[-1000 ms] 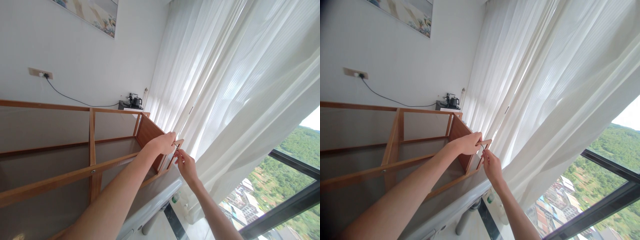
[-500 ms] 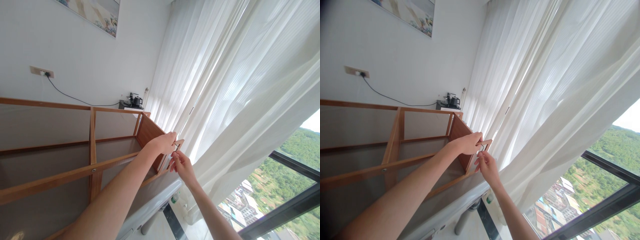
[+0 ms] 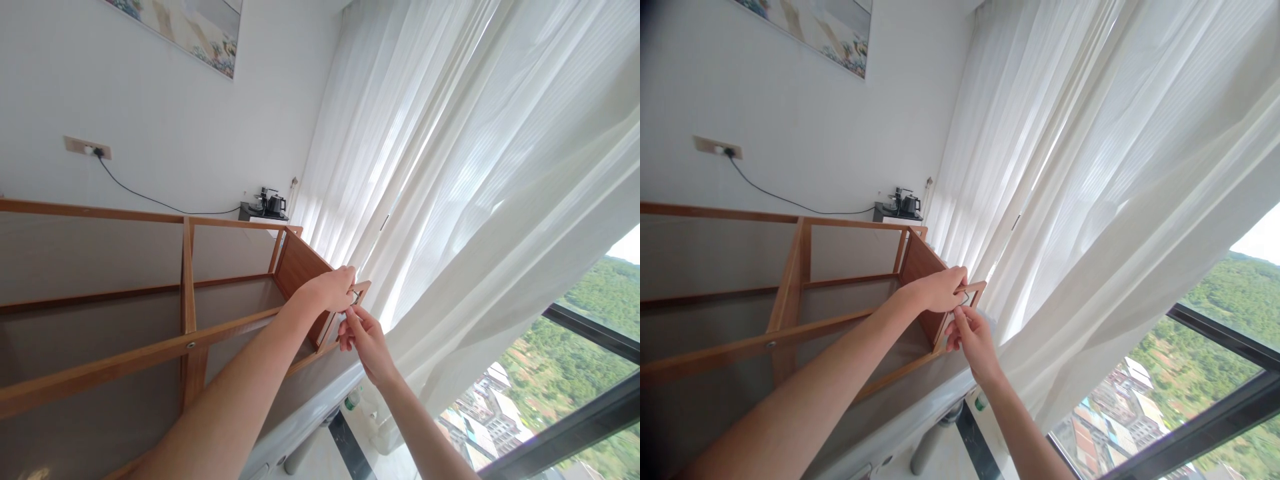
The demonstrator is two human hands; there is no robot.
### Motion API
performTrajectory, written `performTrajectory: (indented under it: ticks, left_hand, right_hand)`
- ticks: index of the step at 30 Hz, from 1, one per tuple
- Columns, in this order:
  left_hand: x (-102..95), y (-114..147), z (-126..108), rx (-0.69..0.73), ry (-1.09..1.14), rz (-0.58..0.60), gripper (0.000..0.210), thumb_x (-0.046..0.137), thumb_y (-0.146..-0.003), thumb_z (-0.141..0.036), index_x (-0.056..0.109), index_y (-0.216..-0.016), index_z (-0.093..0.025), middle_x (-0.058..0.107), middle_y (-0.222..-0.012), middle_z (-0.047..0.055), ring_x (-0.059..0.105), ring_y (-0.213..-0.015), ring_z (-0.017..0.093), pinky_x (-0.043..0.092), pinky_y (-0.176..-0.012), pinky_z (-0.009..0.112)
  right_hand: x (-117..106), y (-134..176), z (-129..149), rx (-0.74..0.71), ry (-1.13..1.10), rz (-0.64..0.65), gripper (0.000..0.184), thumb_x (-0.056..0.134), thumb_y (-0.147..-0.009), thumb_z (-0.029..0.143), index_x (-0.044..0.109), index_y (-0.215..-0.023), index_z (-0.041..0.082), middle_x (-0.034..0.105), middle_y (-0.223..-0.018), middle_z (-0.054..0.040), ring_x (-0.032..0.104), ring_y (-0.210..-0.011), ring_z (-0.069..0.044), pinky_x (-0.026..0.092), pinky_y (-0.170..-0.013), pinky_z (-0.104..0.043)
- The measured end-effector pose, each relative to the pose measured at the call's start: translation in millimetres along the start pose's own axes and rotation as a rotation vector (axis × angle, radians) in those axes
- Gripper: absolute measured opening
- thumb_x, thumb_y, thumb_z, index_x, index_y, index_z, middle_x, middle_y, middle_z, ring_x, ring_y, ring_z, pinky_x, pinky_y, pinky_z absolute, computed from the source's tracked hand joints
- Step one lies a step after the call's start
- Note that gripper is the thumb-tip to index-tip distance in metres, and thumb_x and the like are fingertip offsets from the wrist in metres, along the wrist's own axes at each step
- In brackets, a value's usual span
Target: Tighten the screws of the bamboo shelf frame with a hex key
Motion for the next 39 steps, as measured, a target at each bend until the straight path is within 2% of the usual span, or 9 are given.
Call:
performTrajectory:
  ticks: [3, 6, 11, 15, 23, 31, 36, 39]
  left_hand:
    - [-1.6, 2, -2, -0.008, -0.002, 0.006, 0.016, 0.05, -0.098, -0.021, 0.05, -0.115, -0.021, 0.068, -0.11, 0.008, 0.069, -0.089, 0.021, 0.05, -0.076, 0.031]
    - [-1.5, 3, -2, -0.013, -0.005, 0.006, 0.017, 0.05, -0.099, -0.022, 0.05, -0.115, -0.021, 0.068, -0.11, 0.009, 0.07, -0.091, 0.023, 0.05, -0.076, 0.032]
    - [0.7, 0, 0, 0.005, -0.004, -0.002, 0.016, 0.051, -0.098, -0.022, 0.05, -0.114, -0.021, 0.065, -0.121, 0.011, 0.07, -0.096, 0.024, 0.051, -0.077, 0.033]
    - [2.1, -2, 2, 0.015, -0.003, -0.008, 0.016, 0.051, -0.097, -0.02, 0.05, -0.113, -0.021, 0.064, -0.123, 0.011, 0.069, -0.1, 0.025, 0.05, -0.079, 0.034]
    - [2.3, -2, 1, 0.004, -0.003, -0.002, 0.014, 0.052, -0.097, -0.022, 0.05, -0.111, -0.021, 0.066, -0.115, 0.01, 0.07, -0.094, 0.024, 0.05, -0.074, 0.033]
    - [1.4, -1, 0, -0.003, 0.001, -0.004, 0.017, 0.052, -0.097, -0.021, 0.05, -0.113, -0.021, 0.068, -0.112, 0.01, 0.07, -0.094, 0.025, 0.05, -0.076, 0.033]
    - [1.2, 0, 1, 0.012, -0.001, -0.012, 0.017, 0.05, -0.097, -0.021, 0.05, -0.114, -0.021, 0.068, -0.113, 0.01, 0.07, -0.095, 0.025, 0.05, -0.075, 0.034]
    - [1.8, -1, 1, 0.016, -0.002, -0.016, 0.016, 0.051, -0.096, -0.02, 0.051, -0.112, -0.021, 0.066, -0.118, 0.011, 0.07, -0.096, 0.025, 0.05, -0.075, 0.033]
  right_hand:
    - [-3, 0, -5, -0.088, 0.11, -0.058, 0.048, 0.057, -0.095, 0.071, 0.059, -0.091, 0.024, 0.069, -0.069, 0.0004, 0.063, -0.048, -0.016, 0.041, -0.048, -0.027]
    - [-10, -3, -13, -0.179, 0.319, -0.128, 0.047, 0.047, -0.1, 0.069, 0.058, -0.093, 0.024, 0.072, -0.074, -0.0011, 0.065, -0.05, -0.017, 0.046, -0.052, -0.028]
    - [-24, -10, -21, -0.199, 0.546, -0.149, 0.046, 0.039, -0.104, 0.066, 0.058, -0.092, 0.026, 0.072, -0.073, 0.0004, 0.066, -0.051, -0.017, 0.051, -0.059, -0.03]
    - [-27, -11, -21, -0.201, 0.607, -0.199, 0.045, 0.039, -0.104, 0.064, 0.059, -0.092, 0.026, 0.071, -0.071, 0.0014, 0.065, -0.05, -0.016, 0.05, -0.059, -0.029]
    - [-25, -10, -21, -0.211, 0.623, -0.209, 0.044, 0.037, -0.105, 0.063, 0.059, -0.093, 0.026, 0.069, -0.07, 0.0013, 0.061, -0.049, -0.017, 0.049, -0.056, -0.029]
    - [-30, -11, -19, -0.233, 0.771, -0.217, 0.047, 0.031, -0.106, 0.061, 0.059, -0.094, 0.025, 0.069, -0.068, 0.0004, 0.062, -0.05, -0.017, 0.047, -0.057, -0.028]
    - [-38, -9, -7, -0.226, 0.816, -0.195, 0.044, 0.036, -0.103, 0.059, 0.058, -0.088, 0.025, 0.065, -0.064, 0.0002, 0.058, -0.048, -0.017, 0.042, -0.057, -0.028]
    - [-36, -8, -2, -0.196, 0.791, -0.155, 0.044, 0.035, -0.103, 0.06, 0.057, -0.088, 0.025, 0.064, -0.063, 0.0007, 0.059, -0.047, -0.017, 0.043, -0.056, -0.028]
Point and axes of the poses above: each hand's wrist, its own y-axis away from the middle knuckle, its own x-axis out of the palm, z = x × y, the point moved 1 cm from there along -y, towards the middle knuckle
